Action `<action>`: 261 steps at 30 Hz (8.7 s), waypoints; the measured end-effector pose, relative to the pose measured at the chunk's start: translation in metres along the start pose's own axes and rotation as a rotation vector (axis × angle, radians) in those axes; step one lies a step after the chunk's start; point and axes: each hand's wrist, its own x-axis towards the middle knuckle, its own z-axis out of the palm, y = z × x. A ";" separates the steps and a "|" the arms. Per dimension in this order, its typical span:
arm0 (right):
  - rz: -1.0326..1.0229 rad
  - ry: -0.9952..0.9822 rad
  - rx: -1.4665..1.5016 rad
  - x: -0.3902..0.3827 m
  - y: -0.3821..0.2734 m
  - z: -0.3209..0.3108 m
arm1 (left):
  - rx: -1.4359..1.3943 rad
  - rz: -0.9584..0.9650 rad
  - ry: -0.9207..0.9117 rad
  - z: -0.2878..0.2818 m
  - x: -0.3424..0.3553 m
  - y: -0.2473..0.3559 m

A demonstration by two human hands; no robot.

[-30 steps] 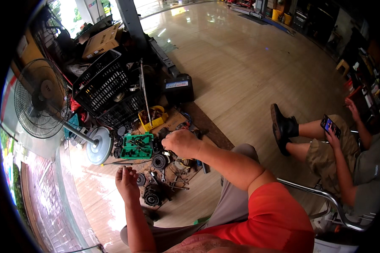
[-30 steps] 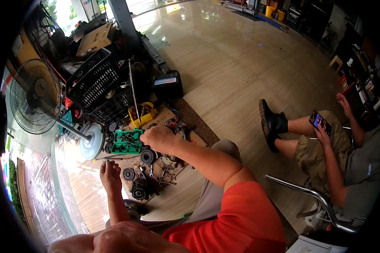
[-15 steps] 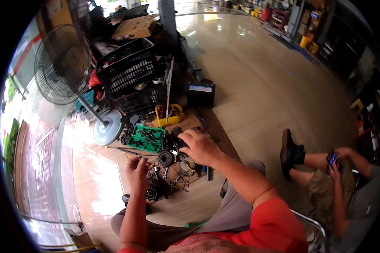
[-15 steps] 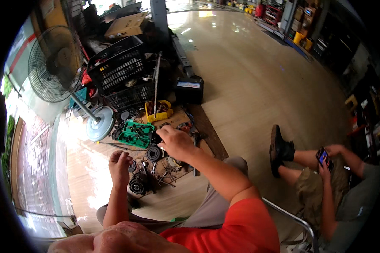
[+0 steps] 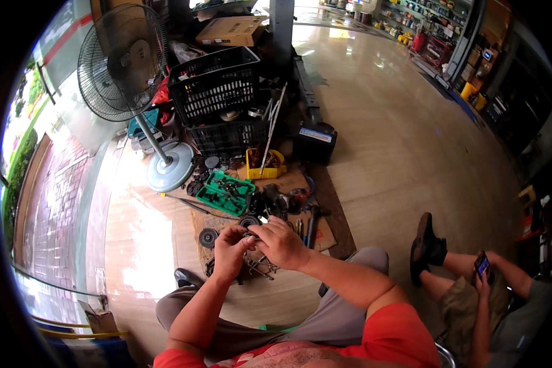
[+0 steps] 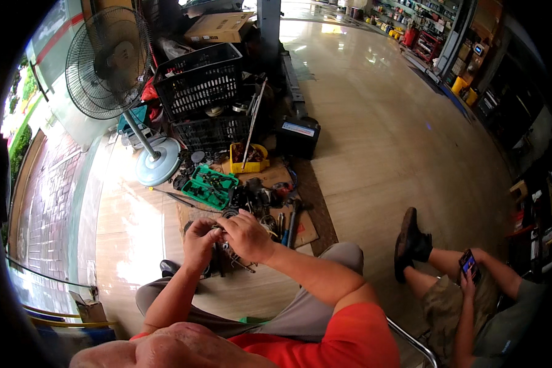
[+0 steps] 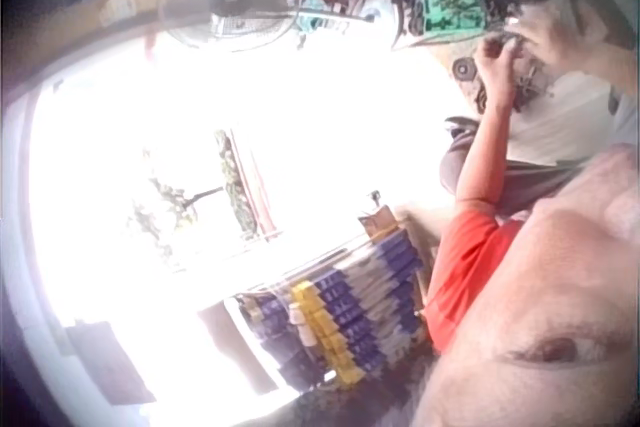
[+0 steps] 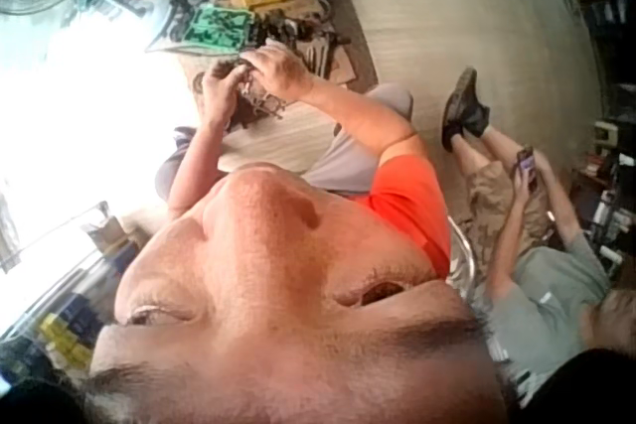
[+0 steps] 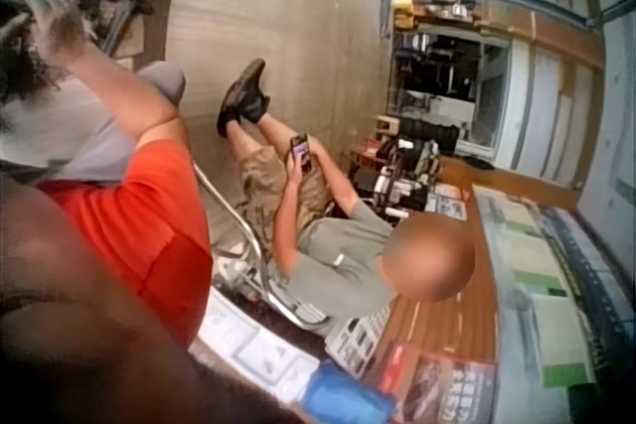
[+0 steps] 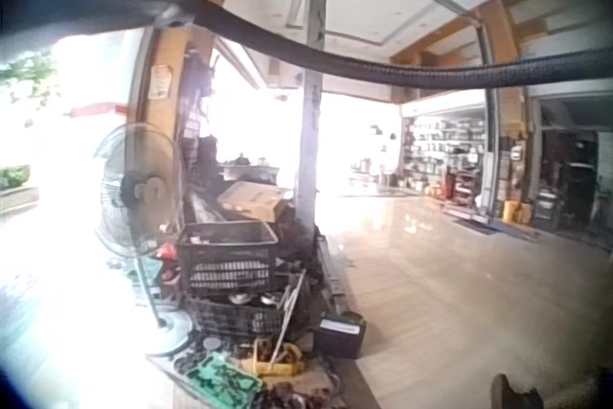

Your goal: The person works on a mechanical motor assembly, handling gears and a metal housing. They use pliers to pull wires through an opening and a screwdriver to work on internal components.

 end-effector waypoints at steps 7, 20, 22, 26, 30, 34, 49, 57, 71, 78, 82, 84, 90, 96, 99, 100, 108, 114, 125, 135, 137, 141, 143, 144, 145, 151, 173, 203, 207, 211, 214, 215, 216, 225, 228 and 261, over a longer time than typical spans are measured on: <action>0.027 0.057 0.148 0.001 0.004 -0.001 | -0.099 -0.068 -0.007 -0.003 0.000 -0.002; 0.055 0.100 0.116 0.007 -0.005 -0.004 | -0.284 -0.144 -0.081 -0.003 -0.003 0.006; 0.052 0.087 0.104 0.007 -0.004 -0.003 | -0.307 -0.138 -0.089 -0.004 -0.003 0.004; 0.032 0.046 0.098 0.009 -0.005 -0.003 | -0.284 -0.143 -0.077 -0.005 -0.003 0.005; 0.047 0.030 0.079 0.012 -0.004 -0.005 | -0.271 -0.134 -0.059 -0.004 -0.001 0.005; 0.121 0.018 0.059 0.013 0.000 -0.008 | -0.264 -0.125 -0.067 -0.007 0.003 0.010; 0.036 -0.023 -0.088 0.018 0.014 -0.021 | -0.430 -0.096 -0.012 -0.024 0.010 0.020; -0.015 -0.054 -0.179 0.020 0.024 -0.029 | -0.393 -0.102 0.034 -0.027 0.010 0.026; 0.031 -0.045 -0.267 0.018 0.040 -0.045 | -0.408 -0.094 0.226 -0.032 0.015 0.036; 0.061 0.009 -0.311 0.017 0.058 -0.056 | -0.381 -0.104 0.306 -0.034 0.018 0.034; 0.127 0.113 -0.231 0.018 0.056 -0.056 | -0.360 -0.090 0.331 -0.032 0.019 0.034; 0.109 0.209 -0.170 0.020 0.046 -0.050 | -0.331 -0.062 0.338 -0.033 0.021 0.023; 0.005 0.124 0.036 0.008 0.004 -0.017 | -0.216 -0.061 0.194 -0.020 0.014 0.005; -0.003 0.048 0.219 0.002 -0.010 0.009 | -0.078 -0.039 -0.006 -0.007 0.002 0.003; 0.060 0.053 0.312 0.003 -0.012 0.011 | -0.108 -0.049 -0.072 -0.008 0.004 -0.005; 0.084 0.051 0.323 0.002 -0.009 0.013 | -0.102 -0.044 -0.083 -0.007 0.004 -0.005; 0.242 0.011 0.310 -0.002 0.001 0.016 | -0.082 0.003 -0.099 -0.006 0.002 -0.005; 0.219 0.028 0.239 0.002 -0.004 0.011 | -0.089 0.014 -0.066 -0.005 0.000 -0.002; 0.180 0.058 0.179 0.005 -0.006 0.006 | -0.096 -0.005 -0.009 -0.004 0.000 0.003; 0.186 0.023 0.149 0.007 -0.003 0.006 | -0.198 -0.034 -0.011 -0.008 0.001 0.010; 0.191 0.005 0.131 0.007 0.000 0.007 | -0.188 -0.028 0.001 -0.011 0.002 0.011; 0.218 -0.044 0.064 0.009 0.007 0.000 | -0.252 -0.026 0.034 -0.017 0.005 0.016; 0.242 -0.034 0.047 0.010 0.012 -0.005 | -0.234 -0.006 0.067 -0.021 0.007 0.020; 0.260 -0.022 0.031 0.009 0.014 -0.009 | -0.226 0.001 0.071 -0.021 0.009 0.021; 0.256 -0.024 0.013 0.010 0.015 -0.012 | -0.217 0.007 0.074 -0.022 0.010 0.023; 0.249 -0.016 -0.100 0.013 0.033 -0.021 | -0.280 0.029 0.155 -0.032 0.011 0.025; 0.035 0.067 0.268 0.002 -0.007 0.016 | 0.240 0.118 0.088 -0.005 -0.005 -0.003; 0.052 0.101 0.129 0.005 -0.005 0.001 | 0.071 0.024 0.146 0.004 -0.002 0.007; -0.037 0.130 0.069 0.010 -0.011 -0.012 | 0.121 0.030 0.145 0.005 -0.001 0.008; -0.112 0.194 0.070 0.013 -0.004 -0.018 | 0.275 0.076 0.123 0.009 -0.004 0.010; -0.144 0.208 -0.007 0.008 0.007 -0.016 | 0.405 0.135 0.048 0.008 -0.004 0.006; -0.161 0.214 -0.039 0.006 0.008 -0.016 | 0.435 0.117 0.021 0.010 -0.004 0.009; -0.129 0.198 -0.060 0.008 0.006 -0.019 | 0.469 0.099 0.000 0.010 -0.006 0.012; -0.055 0.200 -0.060 0.008 0.022 -0.024 | 0.505 0.104 -0.172 0.008 -0.011 0.021; -0.057 0.201 -0.034 0.010 0.022 -0.025 | 0.472 0.073 -0.182 0.012 -0.011 0.030; -0.067 0.176 -0.094 0.010 0.024 -0.025 | 0.166 -0.137 -0.200 -0.001 -0.008 0.001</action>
